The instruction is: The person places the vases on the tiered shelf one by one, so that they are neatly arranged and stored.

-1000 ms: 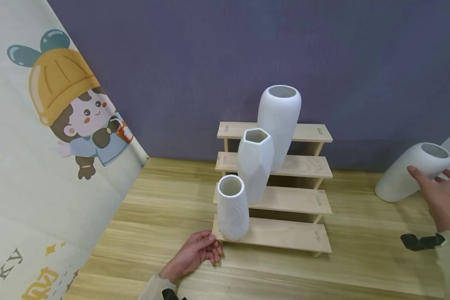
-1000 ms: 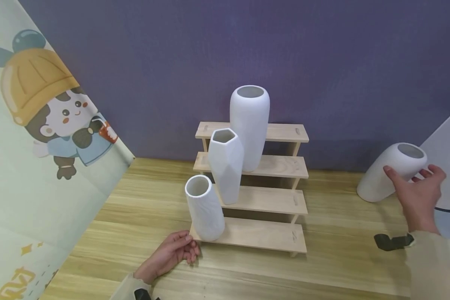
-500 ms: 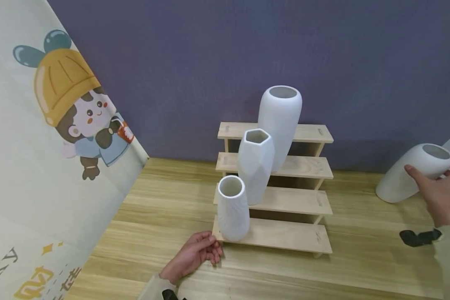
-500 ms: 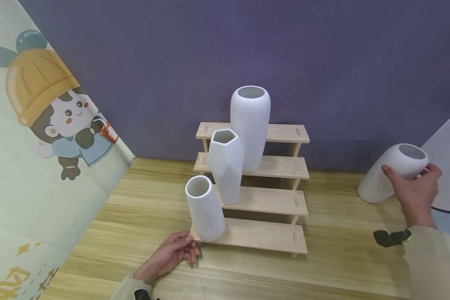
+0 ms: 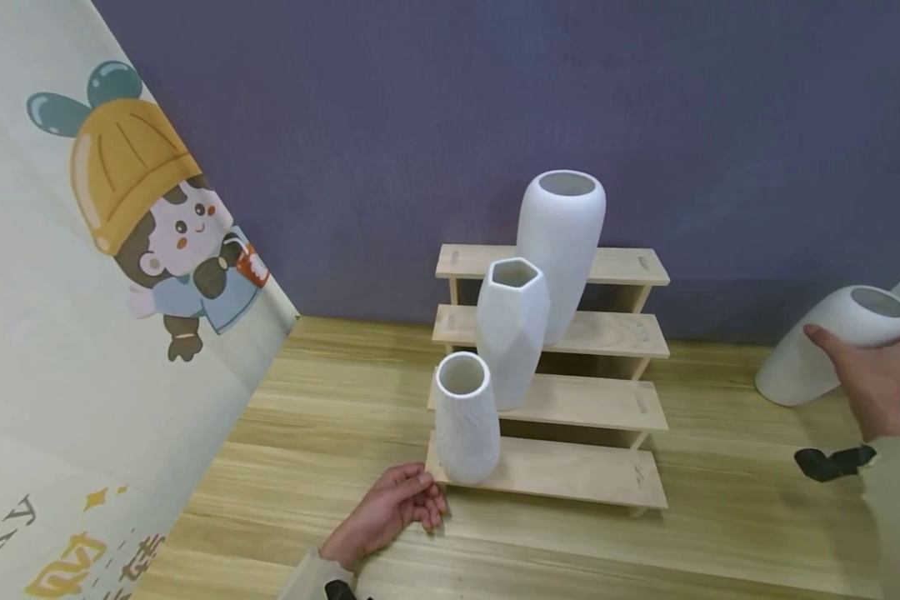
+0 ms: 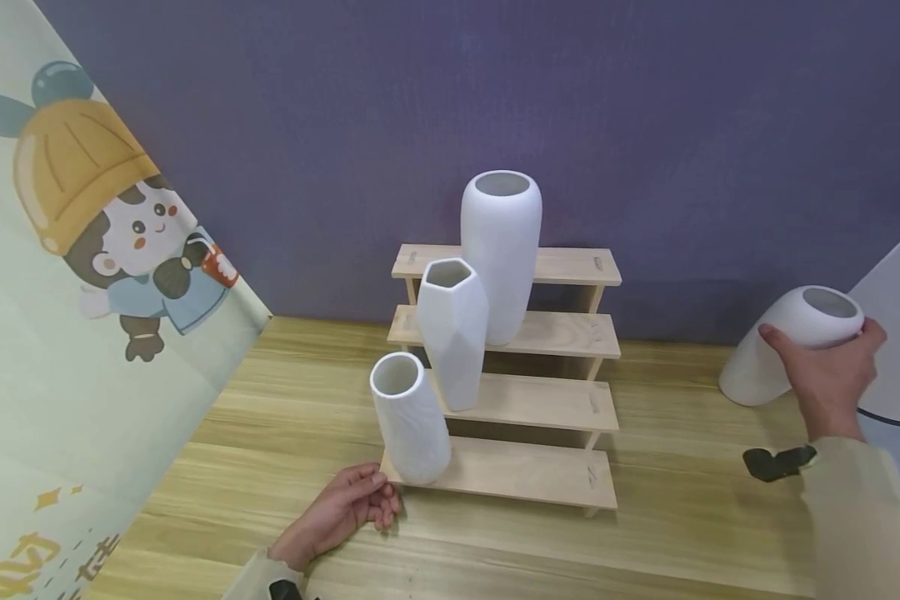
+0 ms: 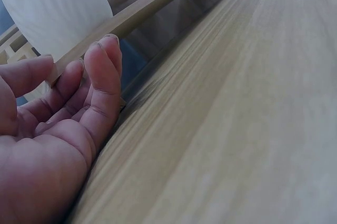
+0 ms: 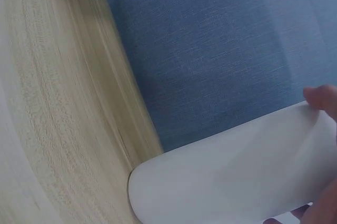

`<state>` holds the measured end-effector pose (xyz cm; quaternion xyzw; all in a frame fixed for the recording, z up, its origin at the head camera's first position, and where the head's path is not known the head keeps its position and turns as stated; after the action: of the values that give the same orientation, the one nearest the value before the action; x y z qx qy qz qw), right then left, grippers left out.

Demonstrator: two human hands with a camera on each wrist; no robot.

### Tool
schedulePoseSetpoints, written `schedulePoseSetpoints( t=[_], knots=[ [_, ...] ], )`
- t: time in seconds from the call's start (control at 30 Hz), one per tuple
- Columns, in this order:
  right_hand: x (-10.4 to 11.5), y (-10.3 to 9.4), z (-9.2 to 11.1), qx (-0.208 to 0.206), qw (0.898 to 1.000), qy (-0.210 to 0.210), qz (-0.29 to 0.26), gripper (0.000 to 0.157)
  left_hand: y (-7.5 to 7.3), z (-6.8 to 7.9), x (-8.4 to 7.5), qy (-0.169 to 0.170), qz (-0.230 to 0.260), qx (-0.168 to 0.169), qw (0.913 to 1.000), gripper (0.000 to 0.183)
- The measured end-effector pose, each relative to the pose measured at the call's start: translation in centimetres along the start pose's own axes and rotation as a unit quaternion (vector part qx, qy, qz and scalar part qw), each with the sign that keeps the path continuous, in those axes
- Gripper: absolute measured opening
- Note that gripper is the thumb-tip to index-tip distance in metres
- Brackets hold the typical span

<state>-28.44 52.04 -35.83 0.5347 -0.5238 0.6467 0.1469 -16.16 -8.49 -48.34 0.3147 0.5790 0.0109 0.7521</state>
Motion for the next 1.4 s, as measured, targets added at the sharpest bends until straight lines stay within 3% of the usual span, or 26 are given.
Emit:
schedulePoseSetpoints(
  t=[0.3, 0.73, 0.97, 1.4],
  knots=[
    [0.7, 0.0, -0.5, -0.031, 0.998, -0.032, -0.032, 0.098, -0.1, 0.0, 0.0, 0.003, -0.008, 0.001, 1.0, 0.025],
    [0.0, 0.4, -0.8, -0.029, 0.999, -0.006, -0.046, 0.104, -0.3, -0.1, 0.0, -0.006, -0.003, -0.006, 1.0, 0.026],
    [-0.4, 0.6, -0.8, -0.047, 0.997, -0.028, -0.057, 0.104, -0.3, 0.0, 0.1, -0.004, 0.001, -0.005, 1.0, 0.025],
    [-0.6, 0.7, -1.0, -0.049, 0.998, -0.028, -0.029, 0.099, -0.3, -0.1, 0.2, -0.004, 0.001, -0.01, 0.9999, 0.024]
  ],
)
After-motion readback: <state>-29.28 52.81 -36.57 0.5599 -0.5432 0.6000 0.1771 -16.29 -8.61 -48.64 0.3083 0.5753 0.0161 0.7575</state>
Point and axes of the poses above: each hand's wrist, its own z-axis away from the middle knuckle, its own y-axis out of the palm, x = y × z, the point moved 10 cm from there along -z, towards the middle knuckle, and after that the axes turned 13 degrees about -x, right-handed, at the moved point
